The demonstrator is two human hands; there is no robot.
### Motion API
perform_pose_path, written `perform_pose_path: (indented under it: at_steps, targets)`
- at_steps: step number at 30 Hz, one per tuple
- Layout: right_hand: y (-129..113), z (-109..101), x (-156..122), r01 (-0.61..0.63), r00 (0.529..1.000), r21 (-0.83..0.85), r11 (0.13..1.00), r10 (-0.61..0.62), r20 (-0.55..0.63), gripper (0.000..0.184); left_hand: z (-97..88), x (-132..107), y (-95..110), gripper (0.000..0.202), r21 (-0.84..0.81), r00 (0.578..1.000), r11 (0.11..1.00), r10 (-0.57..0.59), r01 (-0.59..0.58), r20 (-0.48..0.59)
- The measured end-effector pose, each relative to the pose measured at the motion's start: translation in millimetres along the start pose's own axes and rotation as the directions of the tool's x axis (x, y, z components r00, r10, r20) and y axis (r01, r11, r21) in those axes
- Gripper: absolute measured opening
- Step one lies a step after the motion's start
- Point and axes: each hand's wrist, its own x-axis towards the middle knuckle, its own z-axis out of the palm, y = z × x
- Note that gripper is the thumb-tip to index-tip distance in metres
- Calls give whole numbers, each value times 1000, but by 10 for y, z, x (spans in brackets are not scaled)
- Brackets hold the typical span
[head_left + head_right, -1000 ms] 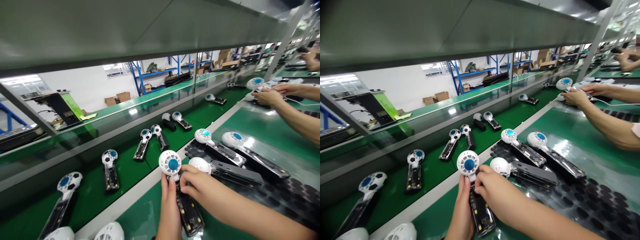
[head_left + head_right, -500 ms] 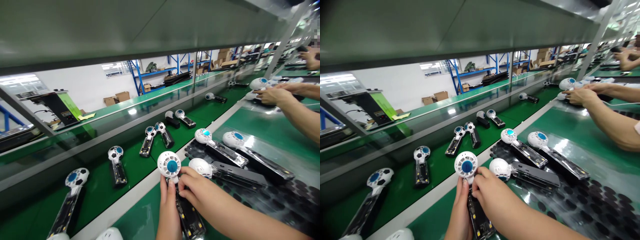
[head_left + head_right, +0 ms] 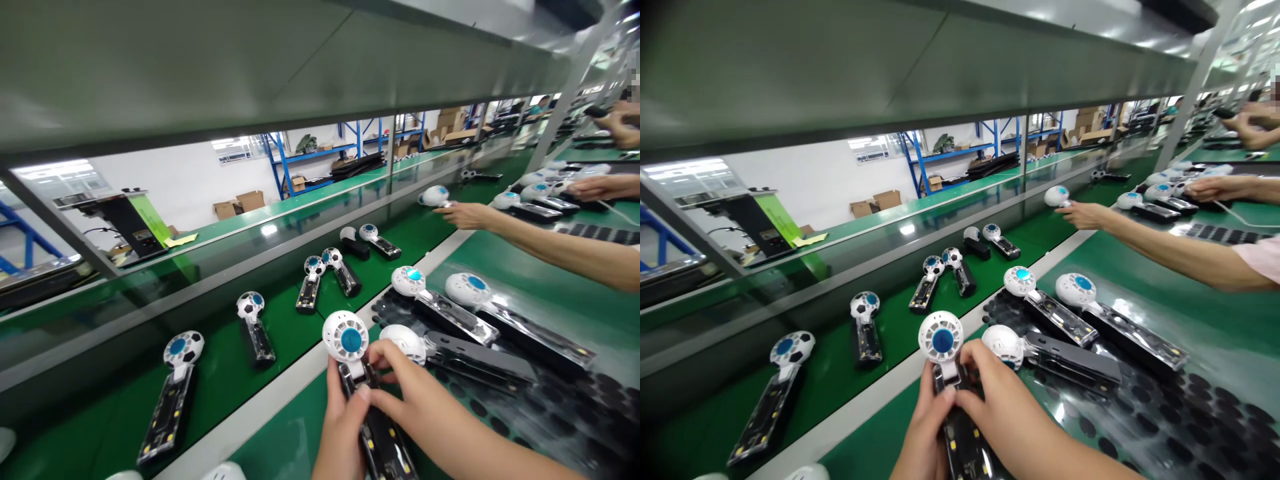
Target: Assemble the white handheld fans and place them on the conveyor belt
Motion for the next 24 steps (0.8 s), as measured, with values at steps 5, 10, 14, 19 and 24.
perform_pose_path:
  at_steps: [5,10,14,19,24]
  targets:
    - [-7,-170,13,-30,999,265,964,21,36,14,-76,16,-21,114,163,998,987,-14,5,54]
    - [34,-307,-47,-76,996,284,956,85,-22,28,103,-55,103,100,93,999,995,25,-27,25]
    - [-13,-332,-103,-72,996,276,958,85,-35,32,217,-121,134,85,85,996,992,92,-92,3]
    - [-72,-367,-150,-39,999,235,971,46,-28,31,95,-111,115,86,64,995,994,90,-91,33]
    - [-126,-487,66,23,996,-6,1000,-23,-81,30,-24,-55,116,93,-50,989,999,15,-8,150]
